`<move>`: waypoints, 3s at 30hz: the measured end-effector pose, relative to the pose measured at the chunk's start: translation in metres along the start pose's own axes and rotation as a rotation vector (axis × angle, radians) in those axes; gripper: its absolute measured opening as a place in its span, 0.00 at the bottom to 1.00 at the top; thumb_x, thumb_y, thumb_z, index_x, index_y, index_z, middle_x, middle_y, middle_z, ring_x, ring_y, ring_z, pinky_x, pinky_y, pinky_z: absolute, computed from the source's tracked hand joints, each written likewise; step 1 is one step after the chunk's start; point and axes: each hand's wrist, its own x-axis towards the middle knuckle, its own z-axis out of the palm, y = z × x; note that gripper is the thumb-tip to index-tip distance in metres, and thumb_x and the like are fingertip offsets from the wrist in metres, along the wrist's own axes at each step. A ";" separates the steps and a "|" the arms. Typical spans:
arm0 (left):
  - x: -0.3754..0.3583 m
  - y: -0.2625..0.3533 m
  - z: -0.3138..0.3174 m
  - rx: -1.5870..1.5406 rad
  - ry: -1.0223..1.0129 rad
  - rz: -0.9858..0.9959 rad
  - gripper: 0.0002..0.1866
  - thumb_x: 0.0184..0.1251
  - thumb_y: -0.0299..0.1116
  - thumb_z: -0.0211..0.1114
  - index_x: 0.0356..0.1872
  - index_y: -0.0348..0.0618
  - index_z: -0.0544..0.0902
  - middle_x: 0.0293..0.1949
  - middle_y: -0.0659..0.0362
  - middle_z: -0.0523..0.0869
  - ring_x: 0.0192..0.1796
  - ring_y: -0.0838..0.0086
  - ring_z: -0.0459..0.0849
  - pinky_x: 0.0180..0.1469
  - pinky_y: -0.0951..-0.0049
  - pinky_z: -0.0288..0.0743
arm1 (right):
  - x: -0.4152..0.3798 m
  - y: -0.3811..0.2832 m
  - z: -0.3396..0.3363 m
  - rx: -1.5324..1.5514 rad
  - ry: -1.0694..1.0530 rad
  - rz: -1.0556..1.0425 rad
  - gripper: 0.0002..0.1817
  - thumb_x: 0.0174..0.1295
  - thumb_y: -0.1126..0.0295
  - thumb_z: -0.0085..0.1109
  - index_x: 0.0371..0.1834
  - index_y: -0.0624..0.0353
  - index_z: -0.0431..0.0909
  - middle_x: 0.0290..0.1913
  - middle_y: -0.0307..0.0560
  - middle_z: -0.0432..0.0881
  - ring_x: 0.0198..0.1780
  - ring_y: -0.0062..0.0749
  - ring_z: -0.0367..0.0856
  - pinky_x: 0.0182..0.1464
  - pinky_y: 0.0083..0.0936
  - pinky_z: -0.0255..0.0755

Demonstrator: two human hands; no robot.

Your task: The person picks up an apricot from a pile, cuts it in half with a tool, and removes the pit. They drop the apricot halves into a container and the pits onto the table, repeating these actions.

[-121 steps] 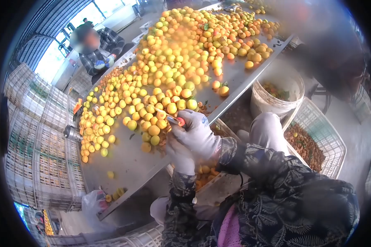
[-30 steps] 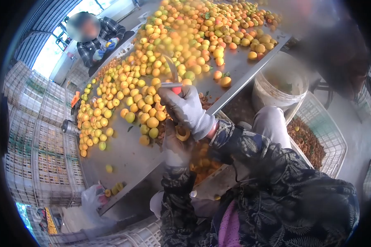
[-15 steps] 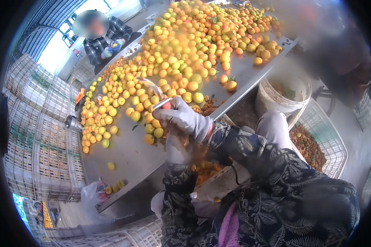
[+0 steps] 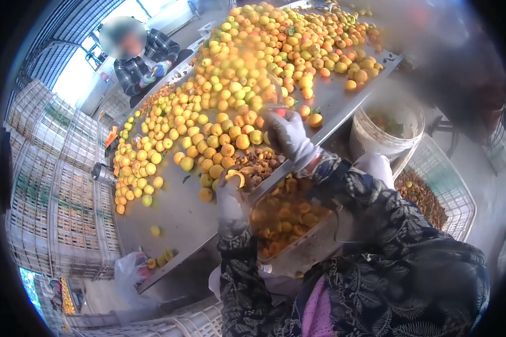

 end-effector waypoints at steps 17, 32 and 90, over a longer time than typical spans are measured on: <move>-0.005 0.003 0.014 0.553 -0.043 0.101 0.18 0.75 0.41 0.57 0.53 0.36 0.79 0.42 0.55 0.85 0.43 0.71 0.83 0.48 0.68 0.81 | 0.054 0.012 -0.031 -1.610 -0.469 0.157 0.22 0.47 0.61 0.69 0.45 0.60 0.82 0.38 0.57 0.85 0.44 0.49 0.85 0.48 0.38 0.77; -0.018 -0.009 0.026 -0.170 -0.062 0.083 0.17 0.80 0.39 0.50 0.60 0.40 0.72 0.53 0.55 0.80 0.50 0.73 0.82 0.51 0.76 0.79 | -0.053 0.007 0.003 -0.746 -0.539 -0.144 0.22 0.60 0.78 0.64 0.57 0.64 0.71 0.45 0.41 0.84 0.49 0.21 0.79 0.52 0.24 0.77; 0.004 -0.005 0.003 0.703 0.487 0.487 0.21 0.78 0.44 0.47 0.47 0.34 0.80 0.43 0.55 0.85 0.38 0.62 0.83 0.40 0.65 0.77 | -0.064 0.007 0.030 -1.480 -0.584 -0.389 0.11 0.65 0.64 0.57 0.39 0.60 0.70 0.27 0.54 0.81 0.33 0.53 0.83 0.33 0.42 0.73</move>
